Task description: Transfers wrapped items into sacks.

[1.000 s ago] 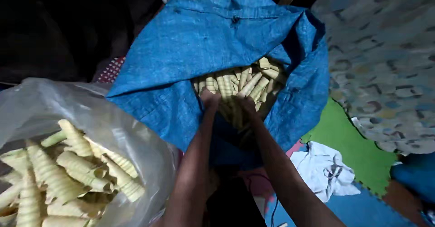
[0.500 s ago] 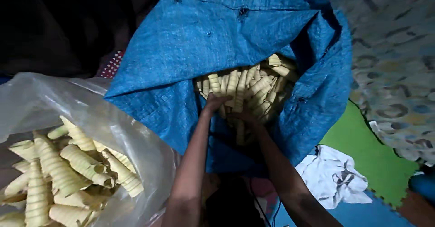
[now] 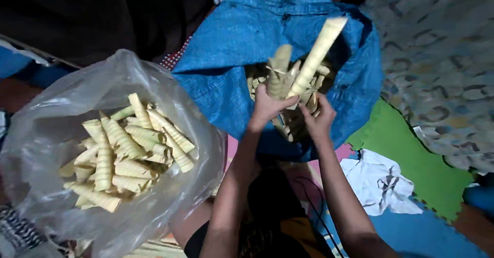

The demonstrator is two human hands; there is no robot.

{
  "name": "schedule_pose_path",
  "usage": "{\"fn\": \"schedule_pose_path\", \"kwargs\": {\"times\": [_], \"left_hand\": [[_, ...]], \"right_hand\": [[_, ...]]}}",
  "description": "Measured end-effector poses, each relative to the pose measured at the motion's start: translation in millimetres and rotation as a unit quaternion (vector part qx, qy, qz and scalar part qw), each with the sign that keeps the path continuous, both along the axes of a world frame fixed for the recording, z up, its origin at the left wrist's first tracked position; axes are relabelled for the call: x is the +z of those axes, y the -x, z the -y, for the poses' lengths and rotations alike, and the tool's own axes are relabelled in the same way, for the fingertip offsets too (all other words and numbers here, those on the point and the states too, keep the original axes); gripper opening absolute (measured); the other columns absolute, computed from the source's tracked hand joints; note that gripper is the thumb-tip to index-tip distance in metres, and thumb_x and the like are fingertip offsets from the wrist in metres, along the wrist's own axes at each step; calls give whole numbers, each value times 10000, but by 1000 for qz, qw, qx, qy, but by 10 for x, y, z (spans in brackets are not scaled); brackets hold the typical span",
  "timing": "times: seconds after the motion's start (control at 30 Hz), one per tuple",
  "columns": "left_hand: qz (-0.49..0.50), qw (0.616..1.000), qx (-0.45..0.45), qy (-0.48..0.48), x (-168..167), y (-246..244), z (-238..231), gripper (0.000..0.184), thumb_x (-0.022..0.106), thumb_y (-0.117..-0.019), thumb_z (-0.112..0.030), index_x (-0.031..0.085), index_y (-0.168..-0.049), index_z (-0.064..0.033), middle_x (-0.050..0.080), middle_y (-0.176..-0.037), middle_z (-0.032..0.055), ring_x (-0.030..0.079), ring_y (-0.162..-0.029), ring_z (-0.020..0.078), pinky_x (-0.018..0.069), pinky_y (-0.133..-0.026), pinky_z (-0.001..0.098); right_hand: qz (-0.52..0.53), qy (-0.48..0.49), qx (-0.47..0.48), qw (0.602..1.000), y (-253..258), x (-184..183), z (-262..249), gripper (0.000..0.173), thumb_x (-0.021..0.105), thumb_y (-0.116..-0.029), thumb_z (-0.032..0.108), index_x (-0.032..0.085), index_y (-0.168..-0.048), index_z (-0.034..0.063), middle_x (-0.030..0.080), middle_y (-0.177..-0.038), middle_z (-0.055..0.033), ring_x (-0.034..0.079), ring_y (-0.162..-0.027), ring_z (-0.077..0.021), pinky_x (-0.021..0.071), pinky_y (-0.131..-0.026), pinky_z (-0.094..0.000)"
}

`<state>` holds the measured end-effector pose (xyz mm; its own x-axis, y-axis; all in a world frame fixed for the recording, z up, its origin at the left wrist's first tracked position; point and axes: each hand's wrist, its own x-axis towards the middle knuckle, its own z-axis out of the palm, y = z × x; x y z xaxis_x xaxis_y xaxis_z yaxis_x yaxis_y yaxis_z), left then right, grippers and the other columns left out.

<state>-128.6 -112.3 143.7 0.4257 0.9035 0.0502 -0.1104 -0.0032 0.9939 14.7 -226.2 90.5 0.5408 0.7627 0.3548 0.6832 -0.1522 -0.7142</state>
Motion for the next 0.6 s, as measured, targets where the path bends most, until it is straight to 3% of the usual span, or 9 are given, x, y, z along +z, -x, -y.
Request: {"fn": "schedule_pose_path", "kwargs": {"times": [0.07, 0.13, 0.17, 0.23, 0.33, 0.47, 0.6], "left_hand": [[97, 994, 47, 32, 128, 161, 156, 695, 896, -648, -15, 550, -1248, 45, 716, -1065, 87, 711, -965, 123, 611, -887, 312], [160, 981, 67, 84, 258, 484, 351, 721, 842, -737, 45, 472, -1355, 5, 681, -1154, 96, 690, -1030, 158, 601, -913, 341], [181, 972, 101, 114, 326, 658, 419, 692, 815, -756, 52, 457, -1345, -3, 688, -1122, 90, 701, -1010, 162, 610, -905, 354], [190, 958, 166, 136, 367, 1109, 555, 613, 795, -790, 30, 463, -1305, -7, 721, -1041, 89, 731, -937, 176, 633, -858, 378], [72, 953, 255, 145, 389, 1847, 794, 744, 847, -790, -90, 414, -1395, -94, 691, -1121, 26, 710, -974, 129, 622, -853, 336], [-7, 911, 379, 163, 589, 2504, 962, 800, 880, -719, -7, 425, -1373, -74, 683, -1120, 48, 712, -960, 135, 627, -826, 341], [-91, 873, 459, 136, 740, 3189, 1054, 734, 908, -679, -2, 511, -1293, -67, 723, -1029, 11, 728, -881, 91, 638, -776, 311]], "right_hand": [[2, -71, -50, 996, 166, 212, 53, 482, 726, -957, 219, 580, -1316, -68, 672, -1194, -240, 684, -1078, -305, 560, -944, -466], [-79, -150, -118, 978, 305, 485, 68, 563, 723, -967, 250, 512, -1343, -111, 654, -1227, -198, 659, -1138, -200, 534, -1018, -349], [-140, -188, -146, 961, 345, 630, 47, 582, 729, -963, 257, 480, -1352, -97, 652, -1221, -150, 658, -1133, -151, 538, -1017, -310], [-260, -270, -168, 912, 407, 913, -77, 470, 738, -951, 186, 492, -1283, -38, 680, -1096, -76, 701, -1010, -126, 605, -919, -315], [-365, -287, -90, 881, 729, 1211, -214, 359, 638, -1023, 180, 482, -1293, 3, 679, -1063, -62, 708, -977, -159, 617, -903, -366], [-425, -221, 32, 877, 1561, 1393, -302, 439, 624, -1033, 311, 432, -1368, 101, 646, -1174, -5, 683, -1059, -123, 593, -943, -342], [-422, -206, 140, 872, 2354, 1434, -646, 271, 668, -977, 113, 521, -1194, 46, 696, -964, 23, 718, -869, -82, 639, -815, -312]]}}
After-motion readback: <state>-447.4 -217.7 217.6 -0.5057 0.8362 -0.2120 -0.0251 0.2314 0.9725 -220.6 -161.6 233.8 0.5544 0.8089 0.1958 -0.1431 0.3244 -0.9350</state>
